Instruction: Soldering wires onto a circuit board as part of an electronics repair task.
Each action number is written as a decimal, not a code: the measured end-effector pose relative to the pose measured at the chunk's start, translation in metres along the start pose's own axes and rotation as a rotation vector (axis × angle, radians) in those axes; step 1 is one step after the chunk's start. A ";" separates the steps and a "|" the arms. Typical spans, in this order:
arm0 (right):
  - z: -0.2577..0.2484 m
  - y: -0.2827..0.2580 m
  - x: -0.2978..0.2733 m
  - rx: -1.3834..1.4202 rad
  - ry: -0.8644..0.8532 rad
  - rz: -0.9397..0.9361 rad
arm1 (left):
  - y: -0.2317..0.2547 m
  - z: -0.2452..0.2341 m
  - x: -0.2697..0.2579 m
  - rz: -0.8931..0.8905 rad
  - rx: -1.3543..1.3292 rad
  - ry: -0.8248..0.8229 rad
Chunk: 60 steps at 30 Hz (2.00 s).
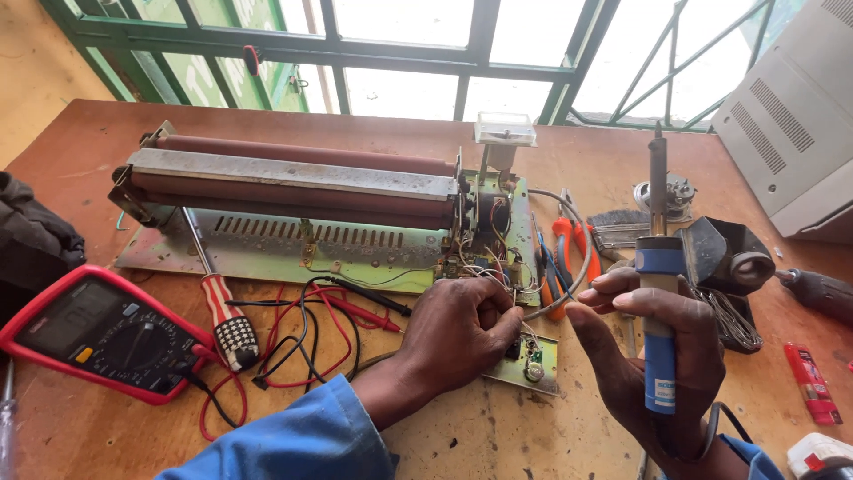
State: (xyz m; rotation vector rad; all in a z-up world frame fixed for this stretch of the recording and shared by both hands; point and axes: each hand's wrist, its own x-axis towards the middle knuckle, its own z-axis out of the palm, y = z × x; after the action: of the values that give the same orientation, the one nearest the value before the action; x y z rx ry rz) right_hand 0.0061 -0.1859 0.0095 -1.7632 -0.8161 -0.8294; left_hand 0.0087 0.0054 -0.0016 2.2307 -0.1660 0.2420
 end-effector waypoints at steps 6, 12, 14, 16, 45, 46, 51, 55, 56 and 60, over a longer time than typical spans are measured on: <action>0.000 -0.003 0.002 -0.166 -0.033 -0.021 | -0.006 0.000 0.000 -0.041 -0.269 -0.024; 0.004 -0.001 0.000 -0.119 -0.031 0.086 | -0.008 0.001 0.000 -0.017 -0.266 -0.064; 0.004 -0.002 -0.001 -0.124 -0.037 0.093 | -0.009 0.002 -0.002 -0.021 -0.270 -0.063; 0.004 -0.001 0.000 -0.126 -0.034 0.090 | -0.009 0.001 -0.001 -0.015 -0.267 -0.055; 0.027 -0.032 0.011 -0.082 0.302 0.180 | 0.016 -0.009 -0.013 0.272 -0.205 0.050; 0.024 -0.026 0.009 -0.090 0.304 0.176 | 0.015 -0.009 -0.012 0.279 -0.211 0.049; 0.021 -0.012 0.002 -0.068 0.139 0.064 | 0.010 -0.005 -0.011 0.360 -0.507 0.019; 0.026 -0.024 -0.007 -0.105 0.108 0.131 | 0.013 0.002 -0.009 0.091 -0.705 -0.011; 0.027 -0.021 -0.009 -0.091 0.088 0.201 | 0.012 0.002 -0.007 0.088 -0.735 -0.010; 0.031 -0.014 -0.016 -0.066 0.074 0.290 | 0.011 0.004 -0.005 0.060 -0.803 0.004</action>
State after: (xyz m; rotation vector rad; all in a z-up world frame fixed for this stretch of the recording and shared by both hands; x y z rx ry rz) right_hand -0.0090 -0.1551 -0.0057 -1.8427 -0.4739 -0.7289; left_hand 0.0021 -0.0049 0.0033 1.4291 -0.2722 0.1700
